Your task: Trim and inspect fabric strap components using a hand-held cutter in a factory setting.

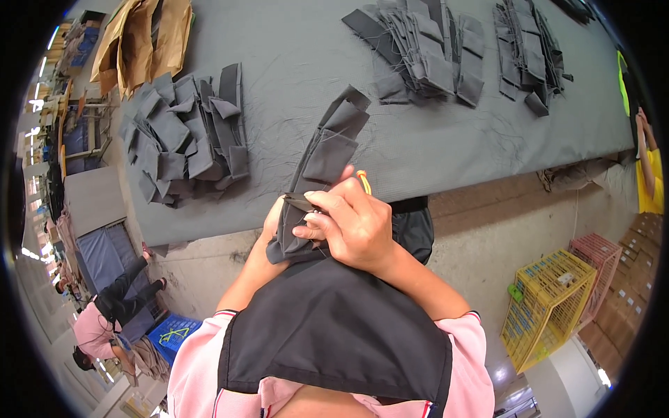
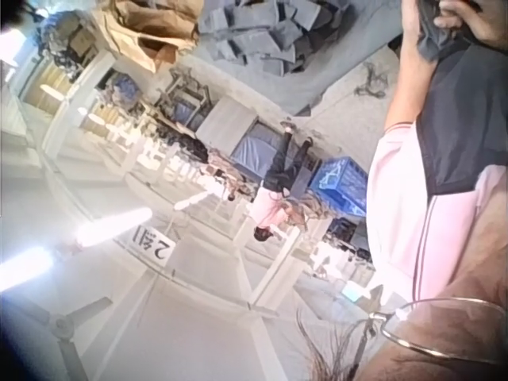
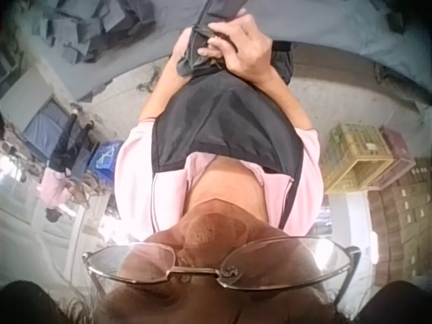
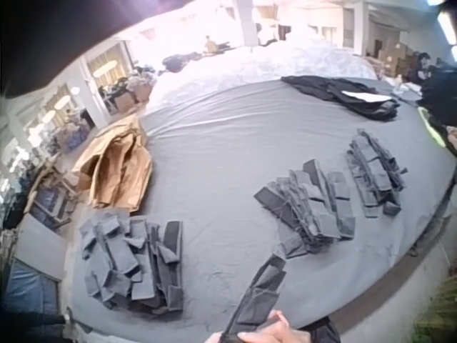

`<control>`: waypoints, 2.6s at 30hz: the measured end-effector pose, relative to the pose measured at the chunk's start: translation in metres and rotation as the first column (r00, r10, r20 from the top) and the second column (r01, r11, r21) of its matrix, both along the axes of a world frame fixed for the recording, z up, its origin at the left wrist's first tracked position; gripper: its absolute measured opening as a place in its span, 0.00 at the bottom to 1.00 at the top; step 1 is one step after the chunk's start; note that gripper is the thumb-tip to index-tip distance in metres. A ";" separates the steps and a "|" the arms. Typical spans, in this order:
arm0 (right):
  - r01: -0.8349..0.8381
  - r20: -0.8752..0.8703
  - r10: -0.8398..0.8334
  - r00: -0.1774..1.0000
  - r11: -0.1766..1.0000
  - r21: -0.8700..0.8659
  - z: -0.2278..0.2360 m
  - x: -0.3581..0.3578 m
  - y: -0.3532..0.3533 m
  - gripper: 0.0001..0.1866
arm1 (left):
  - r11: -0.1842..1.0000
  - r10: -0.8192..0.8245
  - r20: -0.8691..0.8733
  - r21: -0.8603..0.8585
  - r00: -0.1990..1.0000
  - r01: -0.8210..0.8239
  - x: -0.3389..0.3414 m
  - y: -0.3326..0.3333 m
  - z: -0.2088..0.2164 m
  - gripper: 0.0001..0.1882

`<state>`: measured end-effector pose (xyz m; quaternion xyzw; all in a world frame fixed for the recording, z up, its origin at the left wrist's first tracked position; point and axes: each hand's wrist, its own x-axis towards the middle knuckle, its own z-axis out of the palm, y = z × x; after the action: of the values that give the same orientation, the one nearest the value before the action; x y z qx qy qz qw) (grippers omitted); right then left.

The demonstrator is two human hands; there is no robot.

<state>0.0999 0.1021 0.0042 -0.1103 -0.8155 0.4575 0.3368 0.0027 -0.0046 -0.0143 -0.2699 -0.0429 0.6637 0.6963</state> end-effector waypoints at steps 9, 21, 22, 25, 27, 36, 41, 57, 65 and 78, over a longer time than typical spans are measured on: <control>0.046 -0.030 -0.040 0.999 0.976 0.214 0.000 0.001 -0.001 0.14 | 0.999 0.043 -0.197 -0.013 0.979 -0.046 0.002 -0.002 0.005 0.27; -0.061 0.042 0.069 0.997 0.982 -0.177 0.015 0.007 0.004 0.09 | 0.741 -0.513 -0.591 -0.671 0.623 -0.026 -0.005 0.003 0.036 0.22; -0.070 0.059 0.077 0.995 0.992 -0.109 0.015 0.006 0.004 0.09 | 0.759 -0.488 -0.646 -0.646 0.587 -0.080 -0.003 0.002 0.030 0.21; -0.092 0.072 0.112 0.991 0.966 -0.243 0.014 0.002 0.005 0.10 | 0.807 -0.404 -0.794 -0.544 0.455 -0.233 0.001 0.000 0.014 0.19; -0.098 -0.008 0.109 0.994 0.854 -0.511 0.010 0.004 0.007 0.11 | 0.832 -0.336 -0.874 -0.450 0.350 -0.325 0.001 0.005 0.008 0.18; -0.101 0.140 0.283 0.949 0.691 -0.716 0.000 0.010 0.004 0.22 | 0.939 -0.128 -0.936 -0.221 0.327 -0.265 -0.003 0.004 0.020 0.21; 0.092 0.349 0.071 0.935 0.899 -0.428 0.023 0.025 0.014 0.19 | 0.935 -0.123 -0.927 -0.228 0.355 -0.270 -0.006 0.005 0.024 0.19; 0.080 0.160 -0.127 0.979 0.959 0.272 0.011 0.007 0.038 0.12 | 0.949 -0.175 -0.867 -0.276 0.467 -0.156 -0.003 0.006 0.036 0.16; 0.127 0.119 -0.156 0.981 0.968 0.218 0.009 0.011 0.036 0.11 | 0.949 -0.190 -0.868 -0.282 0.460 -0.140 -0.004 0.007 0.036 0.17; 0.217 0.206 -0.211 0.956 0.976 -0.006 0.000 0.012 0.031 0.09 | 0.937 -0.224 -0.854 -0.321 0.470 -0.137 -0.005 0.005 0.039 0.17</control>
<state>0.1121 0.1330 0.0046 -0.2489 -0.8224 0.4164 0.2972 -0.0022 0.0002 0.0246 -0.0086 0.4452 0.6852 0.5764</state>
